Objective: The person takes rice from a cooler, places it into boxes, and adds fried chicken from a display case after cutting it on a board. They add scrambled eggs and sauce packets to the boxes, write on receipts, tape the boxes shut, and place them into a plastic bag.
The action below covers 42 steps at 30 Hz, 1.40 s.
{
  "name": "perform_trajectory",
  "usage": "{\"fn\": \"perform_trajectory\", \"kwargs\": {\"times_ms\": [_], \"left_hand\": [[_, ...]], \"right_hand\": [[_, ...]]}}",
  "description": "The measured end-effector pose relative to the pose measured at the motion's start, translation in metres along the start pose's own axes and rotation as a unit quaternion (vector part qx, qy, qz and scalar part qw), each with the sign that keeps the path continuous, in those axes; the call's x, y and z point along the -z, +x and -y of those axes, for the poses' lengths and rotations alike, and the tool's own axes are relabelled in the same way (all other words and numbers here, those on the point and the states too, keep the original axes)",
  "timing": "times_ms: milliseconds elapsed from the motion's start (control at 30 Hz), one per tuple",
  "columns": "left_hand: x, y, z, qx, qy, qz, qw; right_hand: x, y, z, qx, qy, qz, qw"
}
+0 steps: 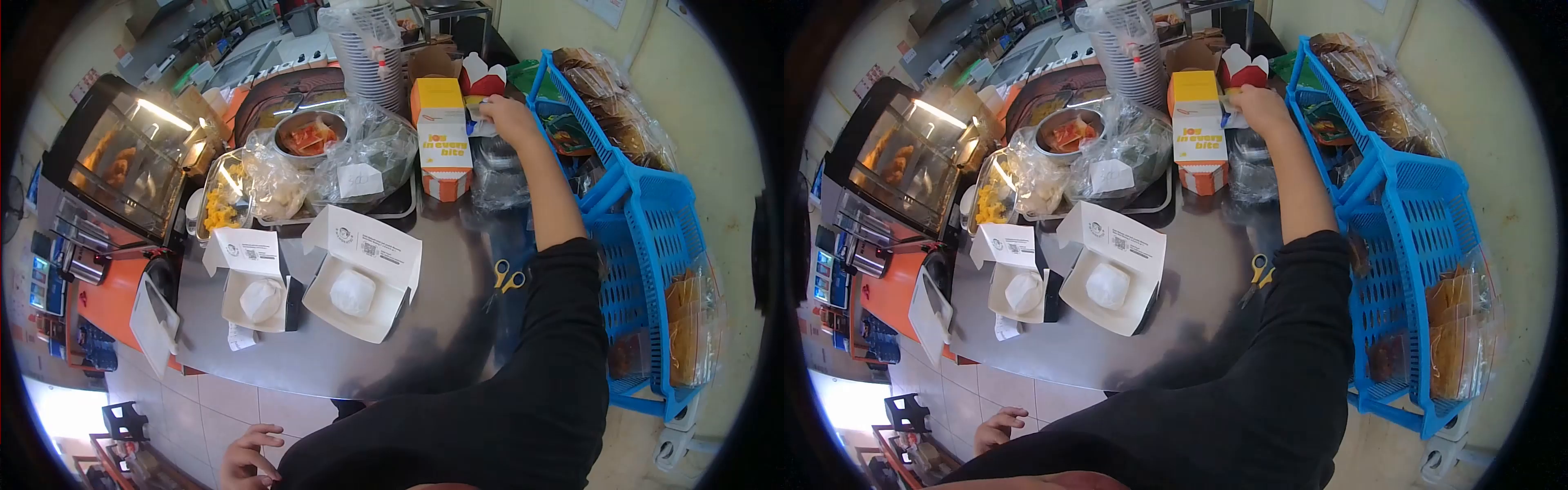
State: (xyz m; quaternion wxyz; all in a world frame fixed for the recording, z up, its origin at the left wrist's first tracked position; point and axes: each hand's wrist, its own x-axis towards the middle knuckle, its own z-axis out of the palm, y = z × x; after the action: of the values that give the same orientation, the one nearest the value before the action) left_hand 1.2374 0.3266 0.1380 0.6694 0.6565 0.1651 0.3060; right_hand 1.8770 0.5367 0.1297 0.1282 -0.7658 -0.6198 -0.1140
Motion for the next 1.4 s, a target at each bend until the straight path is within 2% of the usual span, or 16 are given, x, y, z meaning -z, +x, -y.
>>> {"fn": "perform_trajectory", "kwargs": {"times_ms": [33,133,233,333,467,533,633,733,867,967,1033,1133,1200,1267,1333,1400], "left_hand": [[0.000,0.005,0.001,-0.005,-0.002,0.006,1.000],[-0.004,0.017,-0.004,0.028,0.036,-0.003,0.999],[-0.008,0.024,-0.005,0.055,0.027,-0.017,0.998],[-0.005,0.029,-0.005,0.064,0.032,0.000,0.997],[-0.006,0.027,-0.007,0.084,0.025,-0.026,0.996],[-0.008,0.023,-0.007,0.091,0.028,-0.044,0.994],[-0.010,0.024,-0.008,0.097,0.036,-0.053,0.993],[-0.008,0.032,-0.012,0.120,0.049,-0.040,0.991],[-0.005,0.042,-0.008,0.114,0.063,-0.011,0.991],[-0.009,0.062,-0.006,0.125,0.066,0.024,0.990],[-0.011,0.084,-0.005,0.125,0.075,0.069,0.987],[-0.020,0.134,-0.008,0.123,0.228,0.130,0.957],[-0.033,0.189,-0.009,0.033,0.394,0.158,0.905],[-0.049,0.245,0.006,-0.041,0.427,0.162,0.889],[-0.067,0.314,0.039,-0.145,0.380,0.164,0.899],[-0.097,0.378,0.059,-0.177,0.375,0.121,0.902]], "right_hand": [[0.004,-0.003,0.000,0.010,-0.024,0.016,1.000],[-0.021,-0.009,-0.019,0.127,-0.210,-0.089,0.965],[-0.014,-0.010,-0.003,0.060,-0.310,-0.013,0.949],[-0.019,-0.005,-0.002,0.065,-0.329,-0.023,0.942],[-0.022,0.001,-0.002,0.063,-0.326,-0.051,0.942],[-0.020,0.004,-0.004,0.055,-0.310,-0.074,0.946],[0.000,0.002,-0.010,0.044,-0.177,-0.062,0.981],[0.011,0.014,-0.029,-0.017,0.003,0.148,0.989],[0.031,0.000,-0.023,0.003,0.067,0.088,0.994],[0.039,-0.013,-0.019,0.089,0.119,-0.030,0.988],[0.036,-0.019,-0.018,0.088,0.133,-0.089,0.983],[0.042,-0.030,-0.011,0.057,0.188,-0.139,0.971],[0.046,-0.039,-0.002,0.018,0.218,-0.151,0.964],[0.051,-0.047,0.006,-0.031,0.230,-0.163,0.959],[0.048,-0.055,0.012,-0.062,0.268,-0.167,0.947],[0.037,-0.065,0.017,-0.066,0.292,-0.187,0.936]]}}
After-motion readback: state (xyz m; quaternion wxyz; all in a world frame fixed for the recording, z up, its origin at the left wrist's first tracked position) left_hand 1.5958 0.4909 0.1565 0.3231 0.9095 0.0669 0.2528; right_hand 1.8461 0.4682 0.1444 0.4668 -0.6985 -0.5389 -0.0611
